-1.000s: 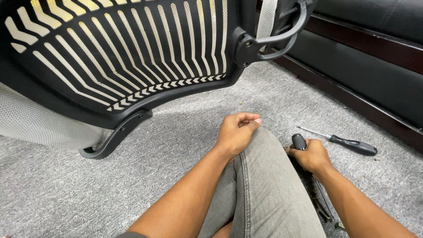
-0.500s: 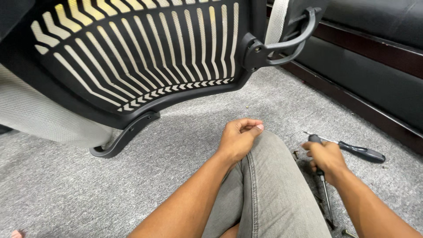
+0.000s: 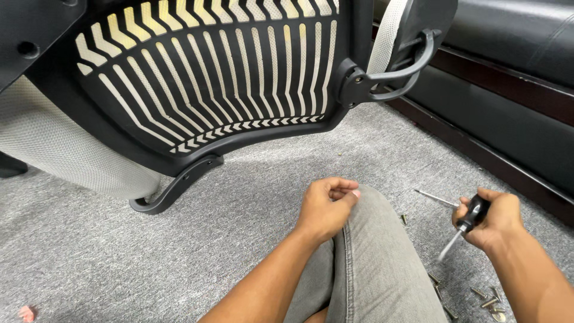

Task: The person uses a screwdriver to remove screws from the backrest of an office chair. They detach the backrest from the seat and place it on the floor.

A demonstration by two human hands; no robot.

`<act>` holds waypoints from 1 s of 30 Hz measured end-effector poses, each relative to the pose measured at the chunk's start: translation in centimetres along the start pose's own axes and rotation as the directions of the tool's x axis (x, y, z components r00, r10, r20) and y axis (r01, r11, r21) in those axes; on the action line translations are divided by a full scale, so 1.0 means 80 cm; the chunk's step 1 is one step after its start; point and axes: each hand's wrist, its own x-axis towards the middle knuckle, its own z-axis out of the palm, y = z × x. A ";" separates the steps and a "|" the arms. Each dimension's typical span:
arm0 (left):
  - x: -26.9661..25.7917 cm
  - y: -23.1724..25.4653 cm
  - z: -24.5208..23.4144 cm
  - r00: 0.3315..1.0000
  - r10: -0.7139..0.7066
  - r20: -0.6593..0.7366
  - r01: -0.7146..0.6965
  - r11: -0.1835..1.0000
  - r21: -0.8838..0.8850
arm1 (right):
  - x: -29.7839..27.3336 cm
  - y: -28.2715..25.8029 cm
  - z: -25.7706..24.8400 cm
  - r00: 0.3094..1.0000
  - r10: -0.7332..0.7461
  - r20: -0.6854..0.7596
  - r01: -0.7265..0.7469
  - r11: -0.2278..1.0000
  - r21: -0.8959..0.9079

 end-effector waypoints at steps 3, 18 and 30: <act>-0.005 -0.002 -0.012 0.999 -0.041 -0.033 0.041 0.999 -0.005 | -0.017 0.003 0.011 1.000 0.014 -0.004 -0.014 0.999 -0.051; -0.054 -0.061 -0.125 0.927 -0.284 -0.245 0.298 0.954 0.021 | -0.095 0.040 0.120 0.934 -0.007 0.358 0.047 0.994 -0.103; -0.043 -0.116 -0.297 0.814 -0.220 -0.537 0.552 0.577 0.601 | -0.218 0.110 0.210 0.814 0.081 0.575 -0.122 0.992 0.034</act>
